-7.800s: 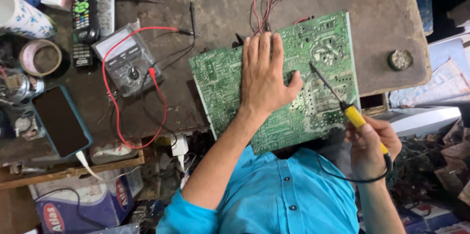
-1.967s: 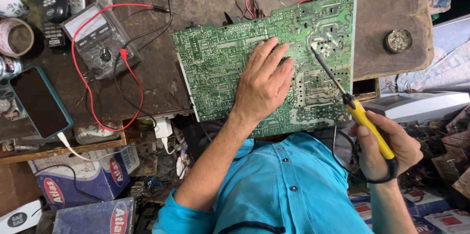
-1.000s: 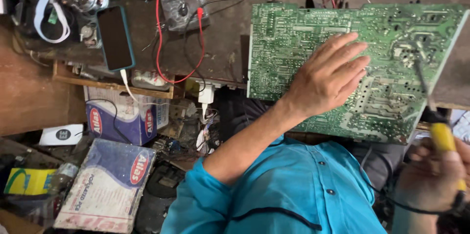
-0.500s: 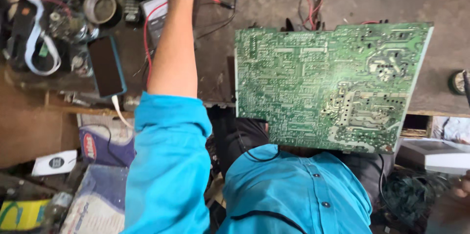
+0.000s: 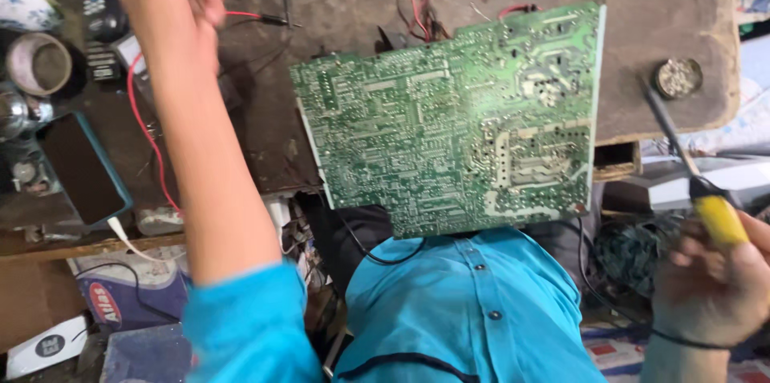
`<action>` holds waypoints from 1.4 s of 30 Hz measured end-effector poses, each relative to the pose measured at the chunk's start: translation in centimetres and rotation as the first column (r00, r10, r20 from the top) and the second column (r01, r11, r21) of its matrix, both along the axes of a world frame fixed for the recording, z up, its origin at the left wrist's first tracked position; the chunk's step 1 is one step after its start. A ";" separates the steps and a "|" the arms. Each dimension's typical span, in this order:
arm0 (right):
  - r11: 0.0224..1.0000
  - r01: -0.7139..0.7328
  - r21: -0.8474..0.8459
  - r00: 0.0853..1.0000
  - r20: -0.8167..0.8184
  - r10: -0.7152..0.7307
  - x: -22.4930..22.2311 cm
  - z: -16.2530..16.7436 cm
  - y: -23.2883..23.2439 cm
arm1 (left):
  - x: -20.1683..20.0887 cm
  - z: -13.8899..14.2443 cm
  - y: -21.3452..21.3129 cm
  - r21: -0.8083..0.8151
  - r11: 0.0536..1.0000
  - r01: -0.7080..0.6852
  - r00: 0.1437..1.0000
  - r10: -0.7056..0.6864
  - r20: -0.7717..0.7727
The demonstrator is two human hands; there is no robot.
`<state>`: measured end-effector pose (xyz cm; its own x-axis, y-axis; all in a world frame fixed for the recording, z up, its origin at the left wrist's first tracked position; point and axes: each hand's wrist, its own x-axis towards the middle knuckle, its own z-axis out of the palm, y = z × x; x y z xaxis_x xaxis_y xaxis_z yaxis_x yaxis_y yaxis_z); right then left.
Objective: The person uses a soldering iron and a probe to work on a green circuit board. They repeatedly apply the soldering iron to various points on the board while holding the board steady with the other hand. The person occasionally repositions the board and continues soldering different areas.
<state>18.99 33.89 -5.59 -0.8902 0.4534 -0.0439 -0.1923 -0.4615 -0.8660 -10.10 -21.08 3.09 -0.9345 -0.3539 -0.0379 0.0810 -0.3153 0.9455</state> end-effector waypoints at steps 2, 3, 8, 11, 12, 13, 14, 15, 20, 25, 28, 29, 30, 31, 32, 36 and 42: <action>0.992 -0.022 0.128 0.999 -0.027 0.026 -0.6 0.1 -0.9 | 4.9 -0.1 3.5 0.196 0.978 0.063 0.997 -0.055 -0.048; 0.985 -0.027 0.169 0.999 -0.041 0.035 -0.9 0.1 -1.4 | 7.3 -0.5 5.6 0.262 0.960 0.096 0.995 -0.088 -0.044; 0.957 -0.049 0.287 0.994 -0.078 0.074 -1.9 -0.4 -4.1 | 14.1 -4.0 15.2 0.500 0.809 0.308 0.949 -0.297 -0.104; 0.939 -0.072 0.335 0.990 -0.092 0.109 -2.3 -1.1 -5.3 | 15.1 -5.9 19.8 0.400 0.857 0.326 0.943 -0.263 -0.205; 0.941 -0.082 0.329 0.991 -0.073 0.112 -2.3 -1.2 -5.5 | 15.3 -6.6 20.9 0.359 0.875 0.325 0.937 -0.247 -0.246; 0.942 -0.090 0.324 0.991 -0.063 0.116 -2.4 -1.4 -5.7 | 15.4 -7.2 22.0 0.285 0.909 0.305 0.932 -0.224 -0.285; 0.942 -0.099 0.320 0.991 -0.052 0.121 -2.4 -1.5 -5.9 | 15.4 -7.8 22.8 0.209 0.937 0.280 0.924 -0.204 -0.324; 0.943 -0.106 0.316 0.991 -0.051 0.128 -2.4 -1.6 -6.0 | 15.4 -8.4 23.4 0.132 0.959 0.251 0.912 -0.189 -0.365; 0.944 -0.144 0.298 0.987 -0.020 0.157 -2.7 -2.2 -6.9 | 14.6 -10.3 24.4 -0.212 0.977 0.019 0.934 -0.093 -0.345; 0.948 -0.156 0.279 0.987 0.004 0.162 -3.1 -2.5 -7.3 | 14.1 -9.9 24.4 -0.327 0.943 -0.057 0.946 -0.053 -0.318; 0.946 -0.153 0.287 0.986 -0.024 0.167 -3.3 -2.6 -7.4 | 14.1 -9.6 24.5 -0.364 0.927 -0.090 0.943 -0.038 -0.331; 0.947 -0.154 0.283 0.986 -0.023 0.167 -3.5 -2.6 -7.4 | 14.1 -9.5 24.5 -0.364 0.927 -0.088 0.944 -0.039 -0.328; 0.947 -0.155 0.280 0.986 -0.020 0.167 -3.6 -2.6 -7.4 | 14.1 -9.6 24.4 -0.363 0.928 -0.085 0.945 -0.040 -0.324; 0.948 -0.155 0.277 0.986 -0.017 0.166 -3.6 -2.6 -7.5 | 14.2 -9.6 24.5 -0.373 0.924 -0.088 0.946 -0.040 -0.322; 0.949 -0.157 0.274 0.986 -0.014 0.167 -3.6 -2.6 -7.5 | 14.2 -9.7 24.5 -0.383 0.919 -0.091 0.946 -0.041 -0.322; 0.942 -0.163 0.292 0.985 -0.006 0.172 -3.5 -2.3 -7.5 | 14.5 -10.0 24.4 -0.425 0.902 -0.081 0.948 -0.062 -0.312; 0.951 -0.178 0.252 0.983 -0.004 0.185 -3.5 -2.4 -7.3 | 14.3 -9.9 24.4 -0.437 0.896 -0.078 0.942 -0.078 -0.328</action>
